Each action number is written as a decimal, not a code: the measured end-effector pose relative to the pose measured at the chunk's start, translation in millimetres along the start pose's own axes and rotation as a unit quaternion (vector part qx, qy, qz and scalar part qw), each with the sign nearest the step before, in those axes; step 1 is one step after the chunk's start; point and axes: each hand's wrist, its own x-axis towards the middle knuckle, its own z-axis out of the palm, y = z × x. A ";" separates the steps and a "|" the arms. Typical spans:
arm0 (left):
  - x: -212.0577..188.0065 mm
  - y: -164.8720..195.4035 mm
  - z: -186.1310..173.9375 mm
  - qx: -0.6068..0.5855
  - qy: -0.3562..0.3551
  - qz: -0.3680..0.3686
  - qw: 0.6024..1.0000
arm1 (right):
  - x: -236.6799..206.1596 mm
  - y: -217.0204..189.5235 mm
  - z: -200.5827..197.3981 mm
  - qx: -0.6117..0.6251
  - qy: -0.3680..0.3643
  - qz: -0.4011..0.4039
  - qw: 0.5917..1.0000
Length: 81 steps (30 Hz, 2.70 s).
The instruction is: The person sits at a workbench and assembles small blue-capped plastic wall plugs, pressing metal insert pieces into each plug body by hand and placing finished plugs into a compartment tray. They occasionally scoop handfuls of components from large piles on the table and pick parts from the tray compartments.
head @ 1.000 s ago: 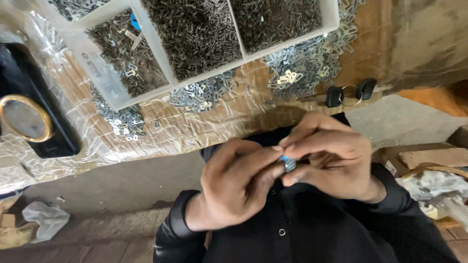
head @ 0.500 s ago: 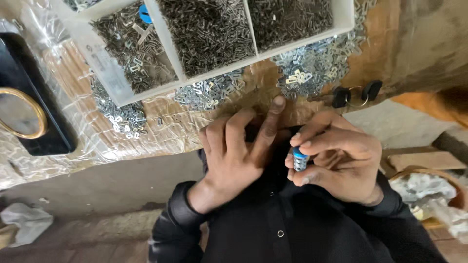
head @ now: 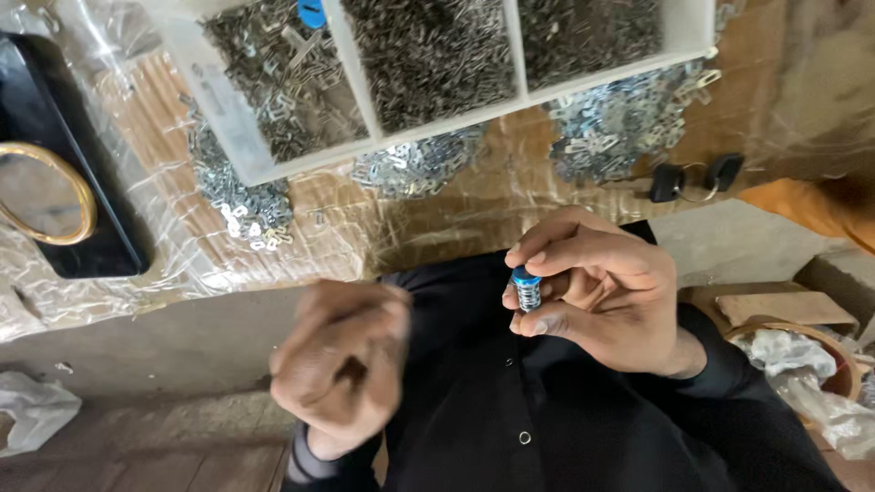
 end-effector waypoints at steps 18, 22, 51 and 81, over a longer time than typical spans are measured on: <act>27.5 4.0 6.6 0.003 -0.126 0.208 0.970 | 9.3 -1.0 11.4 -0.150 -0.004 0.000 0.989; 17.3 -12.2 -15.7 -0.241 -0.174 -0.003 0.955 | 22.1 4.2 27.3 -0.066 -0.088 0.028 0.994; 6.4 8.2 -0.5 -0.241 -0.196 -0.199 0.929 | 30.0 -2.2 10.1 -0.003 -0.117 0.043 0.992; 40.9 22.7 12.2 0.004 -0.217 0.167 0.962 | 11.8 -3.6 -1.1 0.030 -0.032 0.014 0.999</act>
